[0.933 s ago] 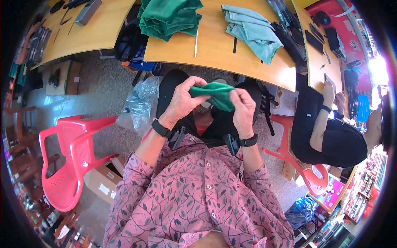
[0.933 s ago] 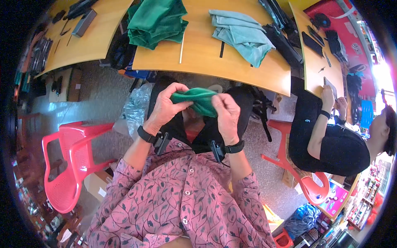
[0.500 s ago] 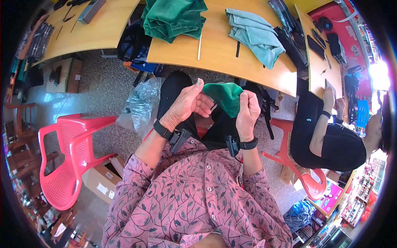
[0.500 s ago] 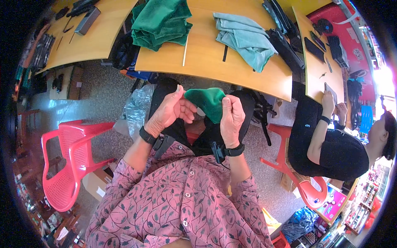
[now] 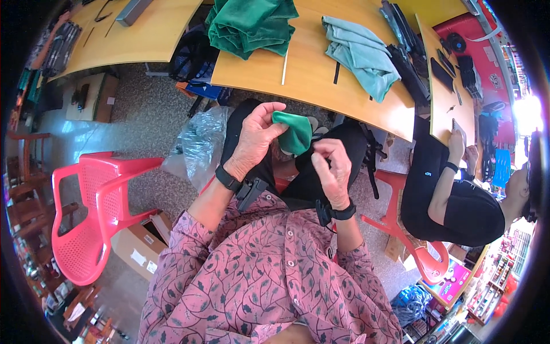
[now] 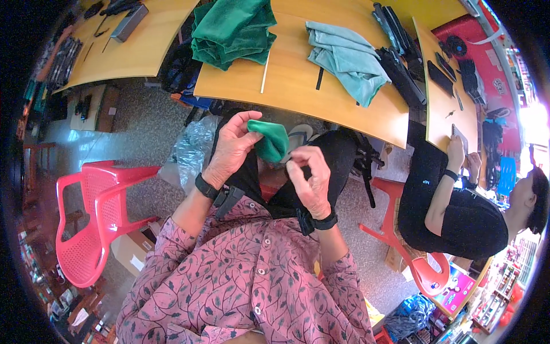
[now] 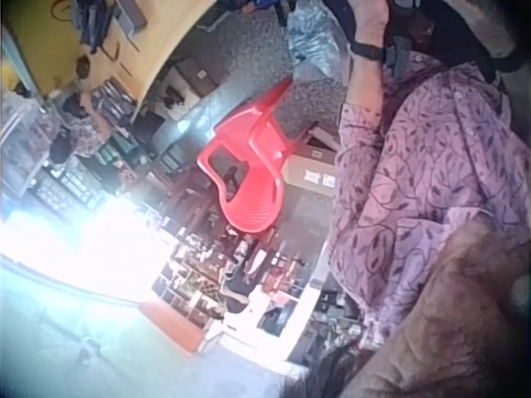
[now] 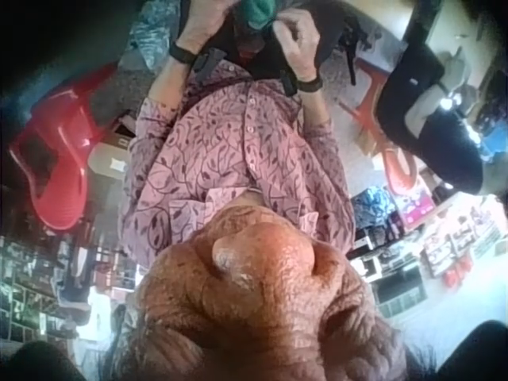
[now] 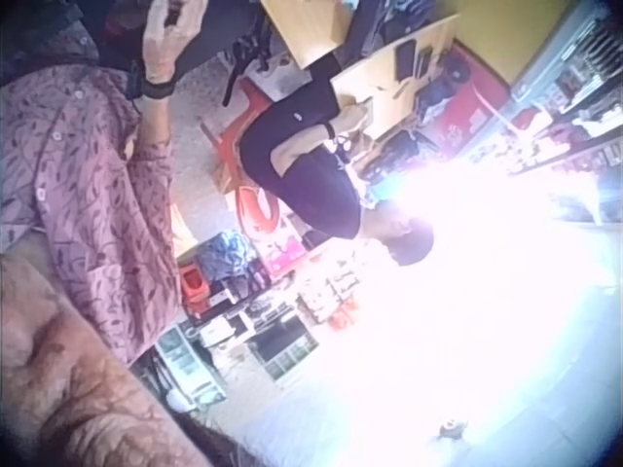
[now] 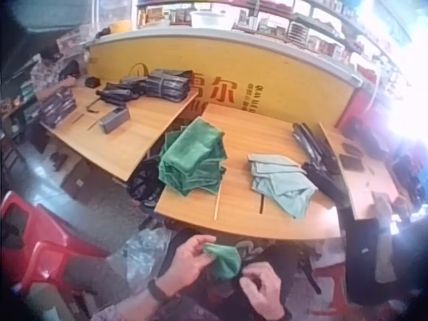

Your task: Turning small green leather pieces inside out and shaping them using a wooden stick.

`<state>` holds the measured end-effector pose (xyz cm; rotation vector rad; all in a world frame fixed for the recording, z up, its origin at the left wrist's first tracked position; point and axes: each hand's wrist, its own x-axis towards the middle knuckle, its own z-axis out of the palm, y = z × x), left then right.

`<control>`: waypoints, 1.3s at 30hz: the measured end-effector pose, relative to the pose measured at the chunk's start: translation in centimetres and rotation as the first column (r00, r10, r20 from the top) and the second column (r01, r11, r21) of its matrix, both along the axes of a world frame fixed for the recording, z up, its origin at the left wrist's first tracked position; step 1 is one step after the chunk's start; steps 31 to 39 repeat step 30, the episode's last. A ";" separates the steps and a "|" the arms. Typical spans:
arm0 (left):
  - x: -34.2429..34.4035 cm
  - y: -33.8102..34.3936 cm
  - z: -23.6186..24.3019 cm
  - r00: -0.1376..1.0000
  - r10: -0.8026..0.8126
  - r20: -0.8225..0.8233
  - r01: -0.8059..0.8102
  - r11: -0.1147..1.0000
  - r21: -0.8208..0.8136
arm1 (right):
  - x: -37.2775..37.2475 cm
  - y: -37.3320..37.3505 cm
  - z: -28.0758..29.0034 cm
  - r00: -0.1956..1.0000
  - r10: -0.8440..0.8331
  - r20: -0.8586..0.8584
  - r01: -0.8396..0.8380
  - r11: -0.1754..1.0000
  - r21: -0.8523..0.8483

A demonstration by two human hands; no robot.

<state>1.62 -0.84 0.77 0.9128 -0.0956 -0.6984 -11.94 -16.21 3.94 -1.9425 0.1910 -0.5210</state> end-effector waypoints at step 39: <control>-3.0 -1.1 -0.7 0.866 -0.212 0.452 0.025 0.923 0.385 | 2.8 2.5 0.0 0.978 -0.160 0.131 0.182 0.967 -0.176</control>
